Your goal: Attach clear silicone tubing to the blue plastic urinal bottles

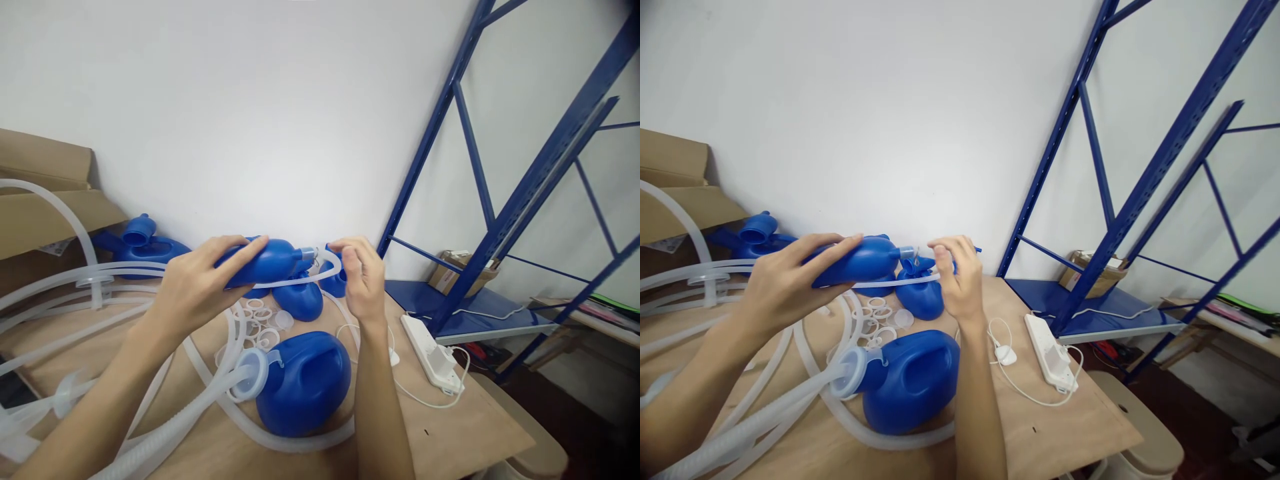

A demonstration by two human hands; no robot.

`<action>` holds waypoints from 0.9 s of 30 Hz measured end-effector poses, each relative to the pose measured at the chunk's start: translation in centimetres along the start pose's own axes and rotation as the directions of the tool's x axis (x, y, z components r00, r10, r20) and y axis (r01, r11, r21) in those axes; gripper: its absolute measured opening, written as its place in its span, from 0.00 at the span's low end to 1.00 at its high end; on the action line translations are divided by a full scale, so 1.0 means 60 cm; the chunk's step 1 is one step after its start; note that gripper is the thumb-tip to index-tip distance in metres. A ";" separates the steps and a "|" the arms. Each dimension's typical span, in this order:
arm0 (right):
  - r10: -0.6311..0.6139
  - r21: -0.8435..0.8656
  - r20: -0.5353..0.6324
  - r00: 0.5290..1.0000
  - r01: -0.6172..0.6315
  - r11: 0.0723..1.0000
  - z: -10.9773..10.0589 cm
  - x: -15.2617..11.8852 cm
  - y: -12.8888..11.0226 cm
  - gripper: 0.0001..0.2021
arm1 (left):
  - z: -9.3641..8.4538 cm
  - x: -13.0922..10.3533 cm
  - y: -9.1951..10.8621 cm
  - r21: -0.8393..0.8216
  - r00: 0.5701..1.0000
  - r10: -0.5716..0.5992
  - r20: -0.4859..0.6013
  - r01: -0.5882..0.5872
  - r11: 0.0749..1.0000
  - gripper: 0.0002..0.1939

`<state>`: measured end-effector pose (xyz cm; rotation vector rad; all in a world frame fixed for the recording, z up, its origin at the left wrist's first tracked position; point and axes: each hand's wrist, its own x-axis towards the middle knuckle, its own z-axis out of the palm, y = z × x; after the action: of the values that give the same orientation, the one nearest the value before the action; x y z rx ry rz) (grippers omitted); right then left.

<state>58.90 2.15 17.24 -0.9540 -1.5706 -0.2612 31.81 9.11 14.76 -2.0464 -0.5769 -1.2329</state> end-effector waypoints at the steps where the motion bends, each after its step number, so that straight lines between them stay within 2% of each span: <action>1: 0.051 0.036 0.000 0.999 -0.051 0.998 -0.007 0.000 0.002 0.26 | -0.002 -0.001 -0.005 0.000 0.999 -0.049 -0.006 0.049 0.999 0.29; 3: 0.212 0.149 0.136 0.968 -0.231 0.961 -0.018 0.000 0.009 0.28 | -0.006 -0.002 -0.012 -0.008 0.992 -0.123 -0.014 0.122 0.992 0.29; 5: 0.336 0.234 0.364 0.869 -0.434 0.870 -0.018 0.002 0.019 0.31 | -0.007 -0.002 -0.015 -0.022 0.990 -0.143 -0.011 0.143 0.989 0.28; 7: 0.399 0.270 0.522 0.754 -0.590 0.761 -0.002 0.005 0.028 0.36 | -0.003 0.000 -0.012 -0.054 0.990 -0.140 -0.009 0.139 0.989 0.30; 9: 0.447 0.328 0.585 0.676 -0.702 0.632 0.023 0.007 0.034 0.39 | 0.003 0.001 -0.002 -0.122 0.988 -0.153 -0.010 0.151 0.981 0.34; 10: 0.461 0.386 0.590 0.662 -0.734 0.559 0.037 0.007 0.036 0.38 | 0.006 0.001 0.004 -0.169 0.986 -0.164 -0.007 0.160 0.972 0.36; 11: 0.467 0.460 0.585 0.663 -0.745 0.483 0.050 0.008 0.036 0.37 | 0.009 0.002 0.010 -0.221 0.985 -0.172 0.000 0.168 0.961 0.38; 13: 0.465 0.615 0.537 0.704 -0.704 0.356 0.069 0.009 0.034 0.32 | 0.012 0.002 0.021 -0.323 0.980 -0.195 0.025 0.192 0.926 0.38; 16: 0.472 0.752 0.440 0.764 -0.601 0.271 0.077 0.010 0.026 0.26 | 0.009 0.005 0.029 -0.477 0.953 -0.300 0.044 0.284 0.832 0.37; 19: 0.454 0.762 0.434 0.778 -0.586 0.276 0.069 0.010 0.018 0.26 | -0.002 0.012 0.025 -0.590 0.895 -0.422 0.148 0.422 0.688 0.36; 21: 0.427 0.742 0.450 0.784 -0.594 0.310 0.061 0.009 0.016 0.26 | -0.009 0.017 0.020 -0.616 0.849 -0.452 0.272 0.515 0.596 0.32; 23: 0.397 0.709 0.474 0.786 -0.608 0.357 0.054 0.008 0.017 0.27 | -0.015 0.022 0.014 -0.624 0.806 -0.478 0.349 0.581 0.522 0.29; 27: 0.341 0.610 0.556 0.758 -0.651 0.451 0.042 0.004 0.025 0.27 | -0.023 0.027 0.009 -0.631 0.734 -0.567 0.374 0.649 0.424 0.26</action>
<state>58.12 4.84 16.29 -0.7137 -1.3923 1.0493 32.05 7.79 16.48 -2.6942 -1.0921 -2.0668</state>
